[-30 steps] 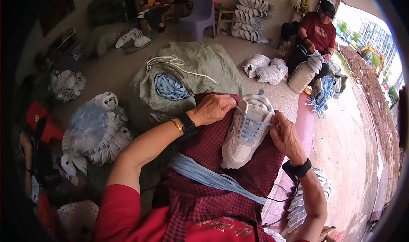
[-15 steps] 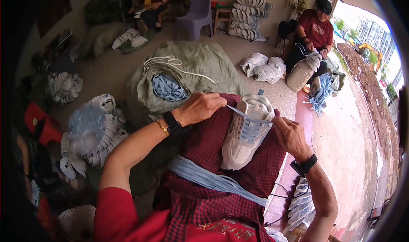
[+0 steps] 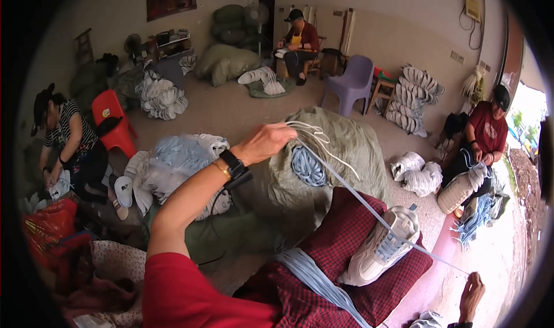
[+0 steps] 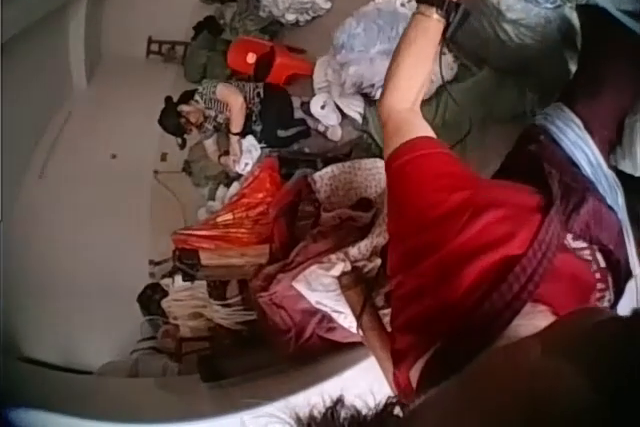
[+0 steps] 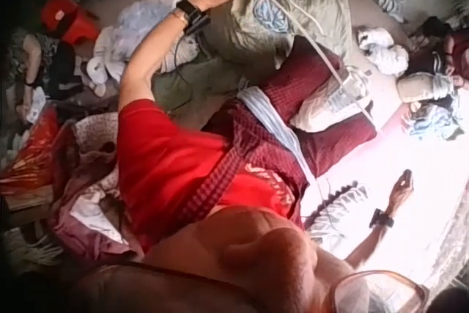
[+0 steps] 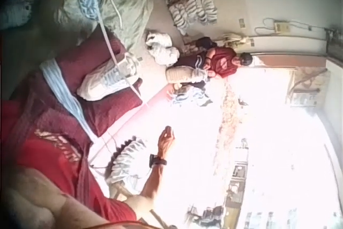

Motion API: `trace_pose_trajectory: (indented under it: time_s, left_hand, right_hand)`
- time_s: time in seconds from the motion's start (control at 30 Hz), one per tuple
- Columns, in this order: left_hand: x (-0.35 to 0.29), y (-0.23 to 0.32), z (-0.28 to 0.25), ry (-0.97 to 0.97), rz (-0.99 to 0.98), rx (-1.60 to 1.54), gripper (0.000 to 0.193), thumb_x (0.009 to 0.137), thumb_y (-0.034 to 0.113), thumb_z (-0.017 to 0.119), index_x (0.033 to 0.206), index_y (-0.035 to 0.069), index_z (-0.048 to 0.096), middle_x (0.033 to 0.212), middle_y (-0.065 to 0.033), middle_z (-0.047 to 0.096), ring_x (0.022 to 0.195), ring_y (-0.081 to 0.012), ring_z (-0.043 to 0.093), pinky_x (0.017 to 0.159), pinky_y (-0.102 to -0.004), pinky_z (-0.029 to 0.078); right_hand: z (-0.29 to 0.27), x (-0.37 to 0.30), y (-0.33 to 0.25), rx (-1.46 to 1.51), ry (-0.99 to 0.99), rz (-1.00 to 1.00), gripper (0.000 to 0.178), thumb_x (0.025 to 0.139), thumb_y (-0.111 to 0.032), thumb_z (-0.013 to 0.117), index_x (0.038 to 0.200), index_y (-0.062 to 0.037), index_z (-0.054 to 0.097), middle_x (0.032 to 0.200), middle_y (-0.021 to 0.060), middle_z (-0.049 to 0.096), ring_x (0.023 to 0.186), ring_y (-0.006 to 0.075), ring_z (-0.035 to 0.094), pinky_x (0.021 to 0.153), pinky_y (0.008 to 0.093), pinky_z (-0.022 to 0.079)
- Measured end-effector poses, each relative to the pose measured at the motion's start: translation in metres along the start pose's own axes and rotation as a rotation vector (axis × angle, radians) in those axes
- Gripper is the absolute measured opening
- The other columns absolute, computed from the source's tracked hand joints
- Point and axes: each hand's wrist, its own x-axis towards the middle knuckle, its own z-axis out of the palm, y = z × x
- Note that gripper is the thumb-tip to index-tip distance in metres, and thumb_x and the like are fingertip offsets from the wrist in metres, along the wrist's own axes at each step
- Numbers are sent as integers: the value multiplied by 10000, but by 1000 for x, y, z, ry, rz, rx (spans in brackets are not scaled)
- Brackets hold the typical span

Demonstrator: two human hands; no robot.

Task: Thread shoelaces through the eyelets of a shoe.

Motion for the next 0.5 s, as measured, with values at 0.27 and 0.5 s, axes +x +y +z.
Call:
trace_pose_trajectory:
  time_s: [0.27,0.5]
  left_hand:
    - [-15,-17,-88,103,-193,228,104,921,102,635,1017,100,675,874,-115,657,799,-380,656,668,-441,538]
    - [-22,13,-104,264,-136,408,208,830,-18,678,1009,86,695,959,-96,600,912,-326,621,719,-423,515]
  right_hand:
    - [-55,-82,128,-321,39,329,424,1060,-271,447,1296,42,610,1304,210,629,1140,324,665,988,429,560]
    - [-95,-78,100,-354,174,151,321,1048,-230,466,1184,-55,698,1186,232,672,1035,375,675,888,475,556]
